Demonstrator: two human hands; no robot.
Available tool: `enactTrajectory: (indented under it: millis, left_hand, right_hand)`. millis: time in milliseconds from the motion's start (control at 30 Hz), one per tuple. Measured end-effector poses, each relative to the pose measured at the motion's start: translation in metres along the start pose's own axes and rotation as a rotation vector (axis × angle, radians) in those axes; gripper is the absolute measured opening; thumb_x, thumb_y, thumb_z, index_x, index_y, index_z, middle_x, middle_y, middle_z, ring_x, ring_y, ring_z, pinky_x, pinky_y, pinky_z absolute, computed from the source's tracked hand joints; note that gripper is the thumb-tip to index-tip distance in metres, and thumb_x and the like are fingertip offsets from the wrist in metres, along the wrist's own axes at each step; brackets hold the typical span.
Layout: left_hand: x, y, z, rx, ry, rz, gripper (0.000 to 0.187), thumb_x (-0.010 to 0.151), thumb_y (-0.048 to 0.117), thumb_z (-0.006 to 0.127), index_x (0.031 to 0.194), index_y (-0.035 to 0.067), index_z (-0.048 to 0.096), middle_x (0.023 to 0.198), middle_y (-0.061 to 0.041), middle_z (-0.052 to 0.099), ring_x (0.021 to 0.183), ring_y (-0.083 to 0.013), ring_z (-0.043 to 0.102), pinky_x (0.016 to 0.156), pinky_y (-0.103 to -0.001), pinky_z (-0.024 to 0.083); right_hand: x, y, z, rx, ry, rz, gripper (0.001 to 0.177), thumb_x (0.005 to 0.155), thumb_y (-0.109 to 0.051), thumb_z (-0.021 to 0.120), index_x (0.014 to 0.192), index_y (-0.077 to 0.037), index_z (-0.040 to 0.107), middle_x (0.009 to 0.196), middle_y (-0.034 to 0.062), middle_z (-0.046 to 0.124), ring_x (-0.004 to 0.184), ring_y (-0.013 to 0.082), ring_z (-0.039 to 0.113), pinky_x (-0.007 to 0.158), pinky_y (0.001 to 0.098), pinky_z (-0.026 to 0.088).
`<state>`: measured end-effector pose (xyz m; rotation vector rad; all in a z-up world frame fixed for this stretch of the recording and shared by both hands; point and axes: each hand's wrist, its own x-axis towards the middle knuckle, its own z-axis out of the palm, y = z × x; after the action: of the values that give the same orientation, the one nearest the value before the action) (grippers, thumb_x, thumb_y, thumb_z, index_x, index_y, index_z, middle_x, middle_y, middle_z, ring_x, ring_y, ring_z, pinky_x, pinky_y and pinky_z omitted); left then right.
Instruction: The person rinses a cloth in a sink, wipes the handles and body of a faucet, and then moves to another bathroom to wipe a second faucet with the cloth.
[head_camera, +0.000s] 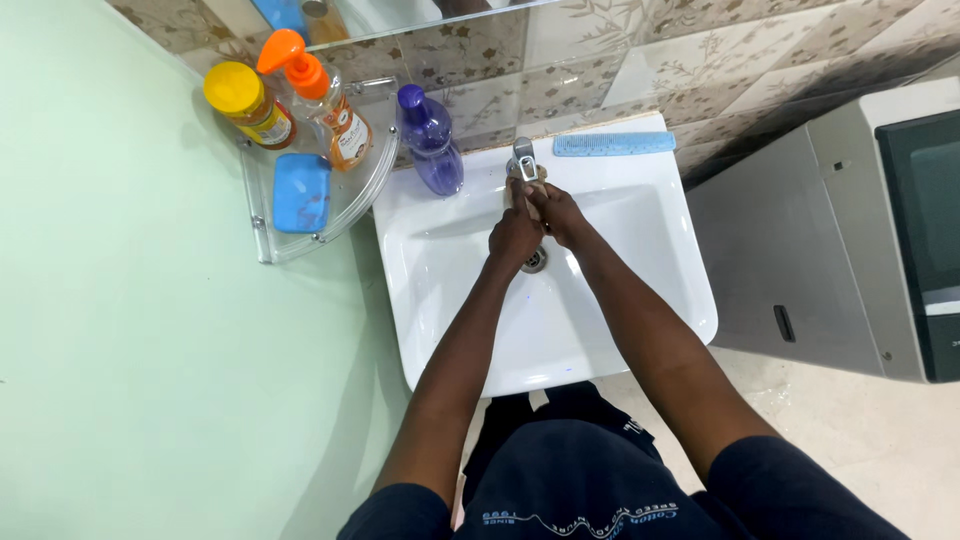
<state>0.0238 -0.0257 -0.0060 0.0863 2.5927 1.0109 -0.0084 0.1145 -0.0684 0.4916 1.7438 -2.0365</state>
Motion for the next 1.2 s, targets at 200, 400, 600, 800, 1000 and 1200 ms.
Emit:
enactTrajectory:
  millis: [200, 400, 600, 800, 1000, 1200]
  left_hand:
    - [-0.033, -0.005, 0.019, 0.044, -0.128, -0.026, 0.106, 0.089, 0.031, 0.065, 0.162, 0.009, -0.008, 0.101, -0.023, 0.075, 0.084, -0.0389, 0.074, 0.072, -0.049, 0.059]
    - [-0.114, 0.004, 0.022, -0.210, -0.355, 0.059, 0.098, 0.086, 0.020, 0.054, 0.167, 0.015, -0.002, 0.108, -0.025, 0.073, 0.086, -0.0377, 0.075, 0.077, -0.045, 0.060]
    - [-0.220, 0.072, 0.105, -0.677, -0.439, 0.296, 0.079, 0.092, 0.012, 0.056, 0.163, 0.012, 0.023, 0.131, -0.030, 0.057, 0.114, -0.0427, 0.059, 0.095, -0.046, 0.049]
    - [-0.262, 0.142, 0.267, -0.444, -0.223, 0.813, 0.066, 0.097, 0.007, 0.055, 0.158, 0.006, 0.033, 0.149, -0.027, 0.047, 0.132, -0.0412, 0.050, 0.112, -0.046, 0.041]
    - [-0.287, 0.160, 0.394, -0.038, -0.535, 0.688, 0.060, 0.088, 0.021, 0.065, 0.144, 0.010, 0.047, 0.124, -0.026, 0.052, 0.106, -0.0412, 0.062, 0.096, -0.047, 0.053]
    - [-0.222, 0.089, 0.450, 0.540, -0.767, 0.350, 0.054, 0.085, 0.030, 0.066, 0.133, 0.007, 0.057, 0.128, -0.029, 0.062, 0.119, -0.0442, 0.060, 0.100, -0.049, 0.051]
  right_hand:
    - [-0.034, 0.040, -0.015, -0.060, -0.063, -0.145, 0.038, 0.104, -0.035, 0.066, 0.117, 0.001, 0.065, 0.093, 0.0073, 0.070, 0.073, 0.0159, 0.064, 0.062, 0.0334, 0.052]
    - [-0.144, 0.063, -0.032, 0.031, -0.009, -0.066, 0.047, 0.097, -0.029, 0.063, 0.136, -0.005, 0.055, 0.113, 0.0089, 0.066, 0.096, 0.0175, 0.065, 0.077, 0.0312, 0.056]
    - [-0.282, 0.092, -0.130, 0.561, -0.101, -0.142, 0.061, 0.097, -0.027, 0.070, 0.147, -0.006, 0.043, 0.128, 0.0104, 0.059, 0.118, 0.0235, 0.061, 0.102, 0.0397, 0.054]
    - [-0.387, 0.216, -0.270, 1.069, 0.178, -0.170, 0.060, 0.094, -0.025, 0.070, 0.145, -0.003, 0.046, 0.136, 0.0137, 0.061, 0.125, 0.0282, 0.061, 0.105, 0.0415, 0.054]
    - [-0.552, 0.341, -0.356, 1.167, 0.456, 0.006, 0.052, 0.096, -0.014, 0.063, 0.143, 0.000, 0.046, 0.140, 0.0169, 0.060, 0.128, 0.0279, 0.062, 0.105, 0.0412, 0.049]
    - [-0.669, 0.418, -0.380, 1.188, 0.943, 0.119, 0.039, 0.098, -0.010, 0.055, 0.135, -0.002, 0.046, 0.119, 0.0170, 0.060, 0.110, 0.0319, 0.064, 0.092, 0.0434, 0.056]
